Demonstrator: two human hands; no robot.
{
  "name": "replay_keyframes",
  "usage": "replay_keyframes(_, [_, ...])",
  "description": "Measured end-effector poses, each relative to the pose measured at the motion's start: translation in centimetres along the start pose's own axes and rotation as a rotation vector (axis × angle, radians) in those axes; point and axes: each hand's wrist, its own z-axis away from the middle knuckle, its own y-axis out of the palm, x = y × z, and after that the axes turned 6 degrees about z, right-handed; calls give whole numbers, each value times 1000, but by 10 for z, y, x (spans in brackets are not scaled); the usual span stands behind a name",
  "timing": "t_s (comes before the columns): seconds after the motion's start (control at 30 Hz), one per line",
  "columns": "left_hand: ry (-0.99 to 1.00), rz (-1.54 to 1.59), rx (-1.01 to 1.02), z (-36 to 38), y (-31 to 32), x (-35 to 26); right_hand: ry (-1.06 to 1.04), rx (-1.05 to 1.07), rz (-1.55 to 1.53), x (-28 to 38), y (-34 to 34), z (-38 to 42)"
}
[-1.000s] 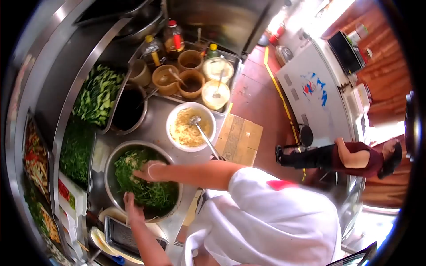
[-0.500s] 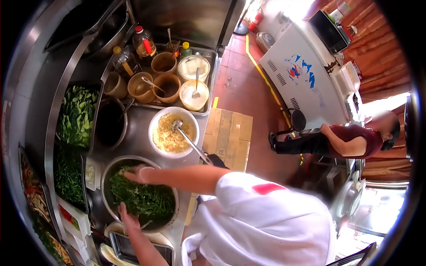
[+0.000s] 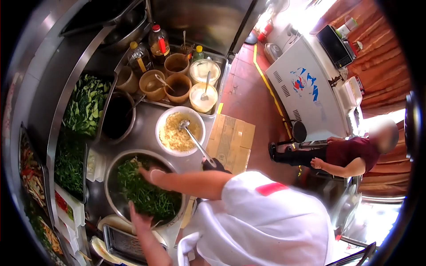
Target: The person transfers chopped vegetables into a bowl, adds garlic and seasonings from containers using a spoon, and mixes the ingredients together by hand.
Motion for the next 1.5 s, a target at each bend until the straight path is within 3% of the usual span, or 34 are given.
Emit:
replay_keyframes(0.07, [-34,124,189,-38,13,27,245,106,-440,-23,29,-7])
replay_keyframes(0.1, [-59,57,1,-34,35,20,123,-8,-237,-30,52,-10])
replay_keyframes(0.13, [-19,58,58,-41,28,21,28,-141,-17,-38,75,-11])
replay_keyframes(0.2, [64,68,167,-64,3,22,-35,73,57,-16,48,22])
replay_keyframes(0.3, [252,-27,226,-6,-5,11,-152,220,385,20,4,80])
replay_keyframes(0.33, [316,-65,248,4,-12,9,-317,224,493,22,0,75])
replay_keyframes(0.43, [-30,108,-168,66,14,10,-737,163,900,39,-14,44])
replay_keyframes(0.5, [-51,292,-179,65,31,27,-760,-29,890,51,-36,28])
replay_keyframes(0.53, [-59,388,-192,58,31,36,-701,-55,720,28,-8,-15])
replay_keyframes(0.57, [-66,531,117,23,16,47,-653,-85,537,5,20,-57])
replay_keyframes(0.6, [-37,531,151,18,22,49,-616,-121,353,-17,47,-98])
replay_keyframes(0.67, [12,537,232,8,56,48,-395,4,277,-9,40,-62])
replay_keyframes(0.7, [41,502,199,3,56,52,-277,55,244,-7,33,-45])
replay_keyframes(0.8, [107,416,127,-10,67,48,-312,122,153,-20,46,-33])
replay_keyframes(0.97, [219,262,37,33,86,31,-349,103,86,-28,45,-11])
replay_keyframes(1.07, [356,122,-55,51,93,19,-249,151,-166,-30,26,1])
replay_keyframes(1.1, [361,133,-51,51,89,14,-52,282,-184,-11,2,25])
replay_keyframes(1.2, [475,105,-94,64,88,-1,114,107,-1,-8,33,13])
replay_keyframes(1.23, [585,-63,-44,52,65,1,-91,212,34,-2,18,38])
replay_keyframes(1.27, [704,-219,-5,51,56,-2,-155,289,252,-7,27,24])
replay_keyframes(1.3, [577,-34,77,57,43,-8,-219,364,471,-14,42,0])
replay_keyframes(1.37, [341,224,187,54,16,-14,-202,402,390,13,-11,49])
replay_keyframes(1.47, [-88,306,58,53,0,11,162,286,-97,3,-28,27])
replay_keyframes(1.5, [-93,316,110,50,8,27,446,289,-201,-3,-10,12])
